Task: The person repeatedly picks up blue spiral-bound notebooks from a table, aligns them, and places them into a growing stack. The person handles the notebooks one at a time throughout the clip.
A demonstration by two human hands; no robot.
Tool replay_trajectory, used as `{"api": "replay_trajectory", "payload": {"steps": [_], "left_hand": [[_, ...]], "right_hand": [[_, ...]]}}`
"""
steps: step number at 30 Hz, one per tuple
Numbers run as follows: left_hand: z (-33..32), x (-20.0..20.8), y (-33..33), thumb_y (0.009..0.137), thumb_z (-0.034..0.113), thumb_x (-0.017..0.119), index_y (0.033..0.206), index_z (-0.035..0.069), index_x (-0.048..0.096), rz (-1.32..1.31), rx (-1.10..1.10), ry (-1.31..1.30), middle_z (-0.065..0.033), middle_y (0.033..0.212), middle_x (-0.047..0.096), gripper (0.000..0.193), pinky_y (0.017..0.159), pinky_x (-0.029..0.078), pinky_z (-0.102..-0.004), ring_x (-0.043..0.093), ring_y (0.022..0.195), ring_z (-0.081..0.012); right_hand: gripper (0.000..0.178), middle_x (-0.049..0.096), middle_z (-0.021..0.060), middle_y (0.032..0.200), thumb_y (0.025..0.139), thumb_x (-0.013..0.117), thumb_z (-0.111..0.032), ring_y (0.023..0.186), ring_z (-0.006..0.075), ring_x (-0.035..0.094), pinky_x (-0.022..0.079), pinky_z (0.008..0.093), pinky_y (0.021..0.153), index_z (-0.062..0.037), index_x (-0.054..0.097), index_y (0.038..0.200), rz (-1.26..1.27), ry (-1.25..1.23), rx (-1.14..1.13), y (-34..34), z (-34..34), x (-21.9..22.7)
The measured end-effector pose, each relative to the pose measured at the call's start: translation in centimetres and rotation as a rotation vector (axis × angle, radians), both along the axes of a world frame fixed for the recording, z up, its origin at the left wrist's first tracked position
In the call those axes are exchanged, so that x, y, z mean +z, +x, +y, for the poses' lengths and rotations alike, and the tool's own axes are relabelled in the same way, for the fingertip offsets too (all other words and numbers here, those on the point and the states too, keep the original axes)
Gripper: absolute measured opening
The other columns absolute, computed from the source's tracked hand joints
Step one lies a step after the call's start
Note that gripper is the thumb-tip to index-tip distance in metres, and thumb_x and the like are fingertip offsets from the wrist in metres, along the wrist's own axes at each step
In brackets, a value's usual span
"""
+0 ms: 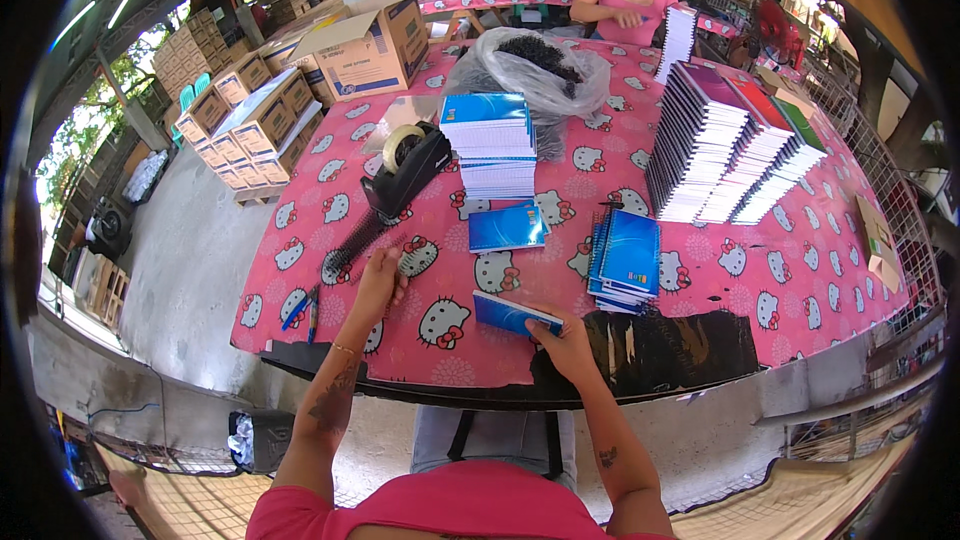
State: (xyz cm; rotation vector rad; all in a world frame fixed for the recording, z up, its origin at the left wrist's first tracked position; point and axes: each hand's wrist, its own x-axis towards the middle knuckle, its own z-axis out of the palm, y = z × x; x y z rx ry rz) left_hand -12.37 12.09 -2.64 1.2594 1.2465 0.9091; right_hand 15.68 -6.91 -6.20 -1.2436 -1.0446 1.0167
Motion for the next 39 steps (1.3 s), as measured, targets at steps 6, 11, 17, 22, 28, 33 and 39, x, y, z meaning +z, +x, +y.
{"api": "replay_trajectory", "payload": {"steps": [6,11,17,22,28,33,39], "left_hand": [[1.1,-0.4,-1.2,0.103,0.035,0.054,0.099,-0.001,0.057,0.134,-0.158,0.067,-0.0024,0.066,0.055,0.037,0.041,0.037,-0.0251,0.048,0.047,-0.0088],[1.1,1.3,-1.4,0.103,0.032,0.056,0.1,-0.001,0.059,0.012,-0.16,-0.084,-0.0016,0.067,0.055,0.034,0.044,0.039,-0.0245,0.049,0.048,-0.0088],[-2.0,2.1,-0.1,0.101,0.028,0.06,0.106,0.003,0.064,-0.027,-0.32,0.135,-0.001,0.072,0.058,0.026,0.053,0.043,-0.0247,0.055,0.059,-0.0098],[-8.1,3.1,3.5,0.092,0.014,0.07,0.107,0.003,0.07,0.287,-0.339,0.783,-0.0088,0.078,0.065,0.019,0.061,0.048,-0.0297,0.063,0.068,-0.0171],[-8.5,2.2,3.7,0.087,0.008,0.074,0.105,0.002,0.072,0.351,-0.312,0.883,-0.0107,0.081,0.066,0.018,0.06,0.049,-0.0324,0.064,0.067,-0.0224],[-8.1,1.5,3.9,0.088,0.006,0.072,0.103,0.002,0.072,0.367,-0.254,0.952,-0.0103,0.079,0.065,0.016,0.059,0.05,-0.0325,0.064,0.067,-0.0233],[-6.9,1.1,4.0,0.09,0.006,0.07,0.105,0.003,0.069,0.286,-0.395,0.861,-0.0134,0.085,0.065,0.016,0.061,0.05,-0.0336,0.063,0.07,-0.0256]], "right_hand": [[0.028,0.067,-0.0015,0.096,0.095,0.068,-0.01,0.079,0.0052,0.054,0.045,0.0222,0.069,-0.0014,0.068,0.121,-0.006,0.001,0.023,-0.2,-0.3,0.3],[0.027,0.067,-0.0019,0.097,0.095,0.068,-0.01,0.078,0.0052,0.054,0.045,0.022,0.069,-0.0022,0.068,0.121,-0.002,0.012,0.017,-0.2,-0.4,0.2],[0.027,0.067,-0.0016,0.096,0.094,0.068,-0.008,0.079,0.0053,0.055,0.046,0.0224,0.07,-0.0022,0.068,0.121,-0.007,0.022,0.009,-0.5,-0.2,0.3],[0.028,0.067,-0.0017,0.095,0.094,0.068,-0.006,0.078,0.0056,0.055,0.046,0.0224,0.069,-0.0023,0.068,0.121,0.02,0.003,0.009,-0.2,-0.1,0.0],[0.027,0.066,-0.0018,0.095,0.094,0.067,-0.006,0.077,0.0057,0.054,0.046,0.0224,0.068,-0.0023,0.068,0.122,0.004,0.016,0.011,-0.5,-0.2,0.5],[0.028,0.067,-0.0009,0.097,0.094,0.067,-0.007,0.079,0.0057,0.055,0.046,0.0224,0.07,-0.0023,0.068,0.122,0.01,0.014,0.008,-0.4,-0.2,0.1],[0.027,0.069,0.001,0.101,0.094,0.068,-0.006,0.088,0.0074,0.058,0.048,0.0233,0.076,-0.0015,0.068,0.12,-0.083,0.073,0.006,0.0,-0.4,-0.2]]}}
